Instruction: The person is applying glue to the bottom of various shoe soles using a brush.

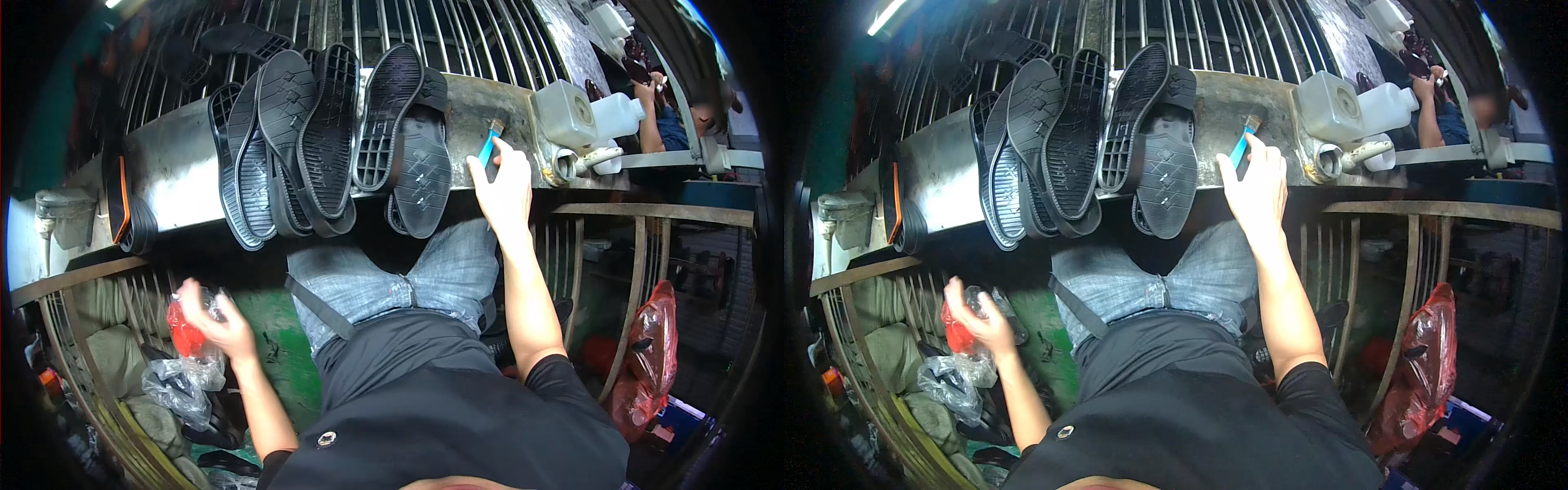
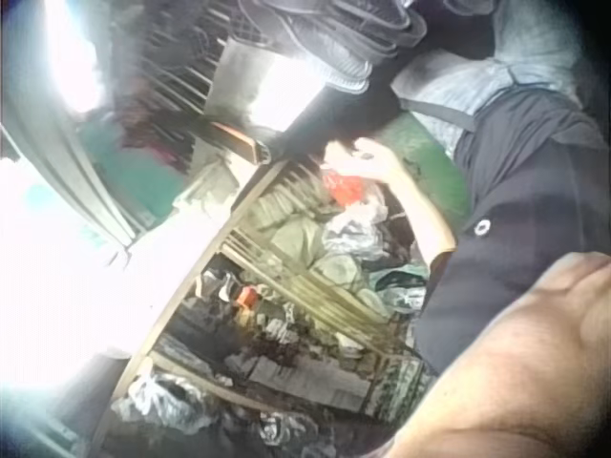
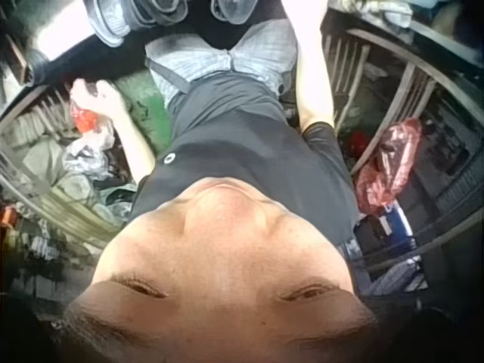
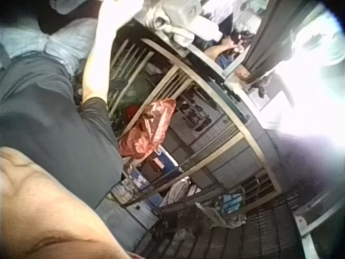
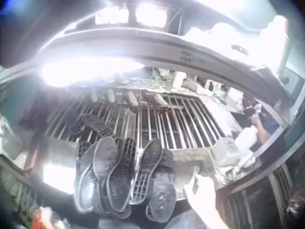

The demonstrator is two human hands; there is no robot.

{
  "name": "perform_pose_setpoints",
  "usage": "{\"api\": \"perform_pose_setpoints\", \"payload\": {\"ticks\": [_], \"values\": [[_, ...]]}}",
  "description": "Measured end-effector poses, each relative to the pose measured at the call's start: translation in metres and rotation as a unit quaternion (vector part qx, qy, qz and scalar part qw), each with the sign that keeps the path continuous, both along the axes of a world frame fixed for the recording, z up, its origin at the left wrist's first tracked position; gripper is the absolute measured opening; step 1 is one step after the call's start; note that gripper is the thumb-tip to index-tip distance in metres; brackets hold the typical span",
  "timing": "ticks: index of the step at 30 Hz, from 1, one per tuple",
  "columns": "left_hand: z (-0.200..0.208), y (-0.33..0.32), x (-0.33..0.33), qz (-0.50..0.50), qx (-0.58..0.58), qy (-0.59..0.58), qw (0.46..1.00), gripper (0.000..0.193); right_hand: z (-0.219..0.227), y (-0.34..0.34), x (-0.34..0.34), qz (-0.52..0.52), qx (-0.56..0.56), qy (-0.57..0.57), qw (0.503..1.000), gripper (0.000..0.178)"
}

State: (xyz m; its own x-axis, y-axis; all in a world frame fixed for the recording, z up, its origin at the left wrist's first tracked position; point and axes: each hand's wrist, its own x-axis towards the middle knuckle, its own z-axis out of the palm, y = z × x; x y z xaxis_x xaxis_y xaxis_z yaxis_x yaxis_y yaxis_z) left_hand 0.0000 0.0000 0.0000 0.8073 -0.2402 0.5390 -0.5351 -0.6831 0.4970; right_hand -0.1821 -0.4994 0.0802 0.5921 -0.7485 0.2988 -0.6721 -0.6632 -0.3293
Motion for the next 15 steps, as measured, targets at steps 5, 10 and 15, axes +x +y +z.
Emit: {"api": "perform_pose_setpoints", "payload": {"ticks": [5,10,15], "values": [[0.107,-0.177,-0.083,-0.407,-0.051,0.08,0.909,0.042,0.001,-0.009,-0.01,0.034,-0.002,0.005,0.999,0.052],[0.074,-0.267,-0.092,-0.485,0.15,0.066,0.859,0.081,0.012,-0.02,-0.031,-0.013,0.018,-0.094,0.995,0.046],[0.067,-0.286,-0.083,-0.436,0.197,-0.027,0.878,0.069,0.003,-0.029,-0.044,-0.023,0.158,-0.432,0.888,0.043]]}}
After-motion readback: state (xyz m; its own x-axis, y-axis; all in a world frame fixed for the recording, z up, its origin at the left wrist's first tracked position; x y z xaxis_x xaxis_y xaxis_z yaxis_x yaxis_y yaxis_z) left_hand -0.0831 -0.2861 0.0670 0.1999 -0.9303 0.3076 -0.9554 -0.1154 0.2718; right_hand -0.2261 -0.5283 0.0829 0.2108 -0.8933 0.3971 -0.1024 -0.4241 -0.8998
